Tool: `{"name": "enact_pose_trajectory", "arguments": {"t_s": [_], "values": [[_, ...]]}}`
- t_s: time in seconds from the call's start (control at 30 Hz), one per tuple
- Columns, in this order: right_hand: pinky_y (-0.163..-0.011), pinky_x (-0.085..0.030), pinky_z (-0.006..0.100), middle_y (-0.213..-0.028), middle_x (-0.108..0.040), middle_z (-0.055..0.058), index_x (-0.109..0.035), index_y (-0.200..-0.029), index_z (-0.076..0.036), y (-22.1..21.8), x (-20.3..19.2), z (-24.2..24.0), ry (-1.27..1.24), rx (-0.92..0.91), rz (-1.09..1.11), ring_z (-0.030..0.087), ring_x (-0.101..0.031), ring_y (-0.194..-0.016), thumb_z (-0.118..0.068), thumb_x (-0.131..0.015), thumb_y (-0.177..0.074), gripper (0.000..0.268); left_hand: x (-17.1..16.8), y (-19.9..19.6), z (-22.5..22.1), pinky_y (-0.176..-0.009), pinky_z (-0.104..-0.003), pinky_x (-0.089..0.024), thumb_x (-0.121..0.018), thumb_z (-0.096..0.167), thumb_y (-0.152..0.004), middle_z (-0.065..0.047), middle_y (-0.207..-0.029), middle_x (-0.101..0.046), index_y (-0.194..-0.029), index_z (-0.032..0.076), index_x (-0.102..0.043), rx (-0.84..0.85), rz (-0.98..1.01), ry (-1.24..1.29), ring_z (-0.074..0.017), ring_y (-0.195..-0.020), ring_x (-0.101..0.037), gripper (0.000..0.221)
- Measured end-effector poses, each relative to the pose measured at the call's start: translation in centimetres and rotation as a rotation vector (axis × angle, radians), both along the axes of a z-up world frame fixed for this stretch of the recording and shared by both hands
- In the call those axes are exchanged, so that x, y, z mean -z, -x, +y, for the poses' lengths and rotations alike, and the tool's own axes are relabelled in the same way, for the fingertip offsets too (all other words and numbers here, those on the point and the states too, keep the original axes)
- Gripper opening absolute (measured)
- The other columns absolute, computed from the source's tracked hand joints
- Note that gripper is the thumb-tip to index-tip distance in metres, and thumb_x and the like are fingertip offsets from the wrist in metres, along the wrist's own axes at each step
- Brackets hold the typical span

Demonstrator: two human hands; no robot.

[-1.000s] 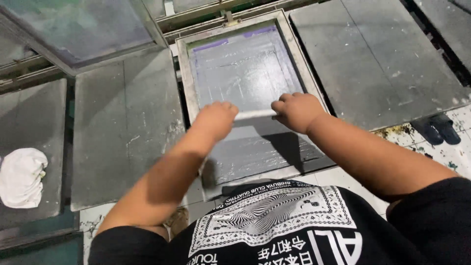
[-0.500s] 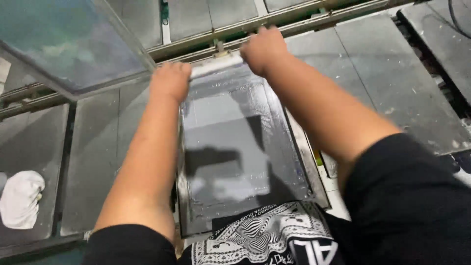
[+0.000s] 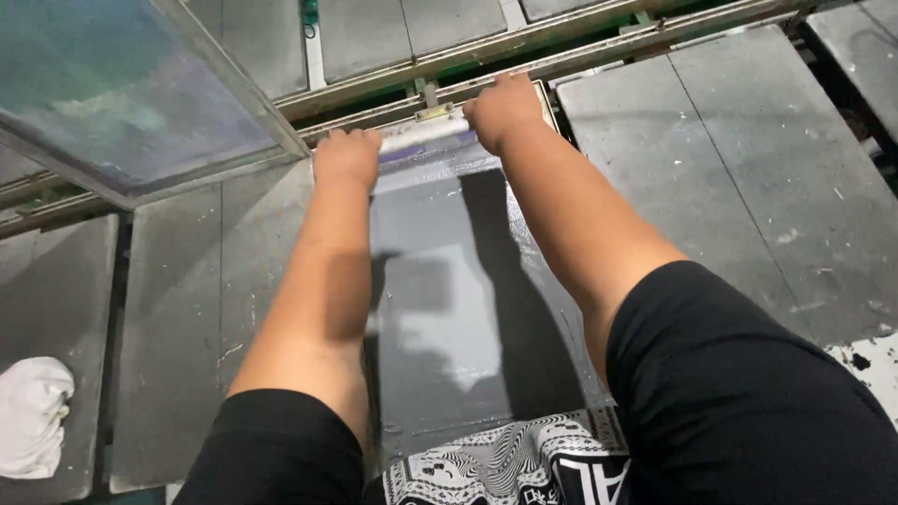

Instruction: A person performs manual screen printing on a garment, using a squeegee to press ink through the screen and a spatula to replenish ink from a container.

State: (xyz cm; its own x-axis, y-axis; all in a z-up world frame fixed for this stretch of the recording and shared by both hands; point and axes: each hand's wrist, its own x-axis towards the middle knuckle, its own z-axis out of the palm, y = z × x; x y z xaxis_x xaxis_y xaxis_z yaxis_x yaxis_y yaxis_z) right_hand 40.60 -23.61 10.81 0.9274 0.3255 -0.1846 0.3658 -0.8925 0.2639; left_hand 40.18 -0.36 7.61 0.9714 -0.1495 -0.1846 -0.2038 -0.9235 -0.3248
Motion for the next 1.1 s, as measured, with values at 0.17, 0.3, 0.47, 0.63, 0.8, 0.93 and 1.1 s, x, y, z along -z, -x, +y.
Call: {"name": "enact_pose_trajectory", "arguments": {"t_s": [0.17, 0.3, 0.47, 0.63, 0.8, 0.93, 1.1], "values": [[-0.083, -0.033, 0.033, -0.1, -0.064, -0.003, -0.056, -0.108, -0.037, -0.9, 2.3, -0.8, 0.043, 0.011, 0.044, 0.024, -0.047, -0.105, -0.011, -0.053, -0.077, 0.04, 3.1, -0.7, -0.9, -0.078, -0.044, -0.048, -0.049, -0.002, -0.076, -0.014, -0.106, -0.058, -0.106, 0.007, -0.053, 0.032, 0.002, 0.044, -0.0345, -0.099, -0.055, 0.032], [-0.082, -0.04, 0.038, -0.088, -0.069, 0.004, -0.071, -0.085, -0.023, -0.8, 4.1, -0.6, -0.189, 0.012, -0.139, 0.027, -0.057, -0.095, -0.024, -0.047, -0.089, 0.024, 2.7, 0.3, -1.8, -0.087, -0.048, -0.042, -0.034, 0.015, -0.092, -0.012, -0.113, -0.059, -0.114, 0.007, -0.052, -0.069, -0.011, 0.137, -0.034, -0.107, -0.053, 0.03], [-0.083, -0.039, 0.039, -0.092, -0.069, 0.005, -0.071, -0.089, -0.019, -1.1, 5.9, 0.3, -0.18, 0.033, -0.1, 0.027, -0.056, -0.1, -0.022, -0.045, -0.09, 0.026, 5.2, 0.1, -1.8, -0.084, -0.047, -0.045, -0.036, 0.015, -0.091, -0.009, -0.106, -0.063, -0.107, 0.008, -0.06, -0.121, -0.011, 0.135, -0.0321, -0.102, -0.058, 0.029], [-0.091, -0.036, 0.04, -0.095, -0.069, 0.003, -0.071, -0.087, -0.025, -1.9, 8.6, 0.2, -0.199, 0.061, -0.032, 0.026, -0.053, -0.108, -0.021, -0.041, -0.09, 0.03, 8.2, -1.4, -1.0, -0.085, -0.046, -0.047, -0.035, 0.014, -0.091, -0.012, -0.104, -0.065, -0.105, 0.006, -0.061, -0.137, 0.027, 0.176, -0.0323, -0.102, -0.06, 0.031], [-0.086, -0.037, 0.037, -0.1, -0.068, 0.001, -0.071, -0.092, -0.021, -0.5, 7.5, 0.3, -0.193, 0.1, -0.042, 0.024, -0.053, -0.105, -0.021, -0.037, -0.091, 0.034, 8.3, -0.3, -1.5, -0.084, -0.046, -0.044, -0.042, 0.014, -0.088, -0.009, -0.098, -0.066, -0.105, 0.01, -0.062, -0.093, 0.007, 0.087, -0.0349, -0.103, -0.056, 0.027], [-0.086, -0.04, 0.04, -0.096, -0.069, 0.002, -0.071, -0.091, -0.018, 0.5, 8.0, 0.5, -0.224, 0.116, -0.043, 0.025, -0.056, -0.102, -0.018, -0.04, -0.09, 0.031, 8.0, 0.5, -1.4, -0.083, -0.047, -0.046, -0.04, 0.015, -0.088, -0.009, -0.097, -0.066, -0.106, 0.012, -0.061, -0.096, 0.039, 0.097, -0.0341, -0.101, -0.058, 0.028], [-0.08, -0.044, 0.038, -0.096, -0.067, 0.01, -0.071, -0.091, -0.011, 1.4, 10.8, 0.5, -0.358, 0.184, -0.022, 0.029, -0.058, -0.095, -0.019, -0.041, -0.09, 0.031, 11.0, 2.3, -1.1, -0.074, -0.042, -0.049, -0.041, 0.017, -0.09, -0.008, -0.092, -0.068, -0.099, 0.01, -0.066, -0.049, -0.05, 0.115, -0.0316, -0.092, -0.062, 0.028]]}}
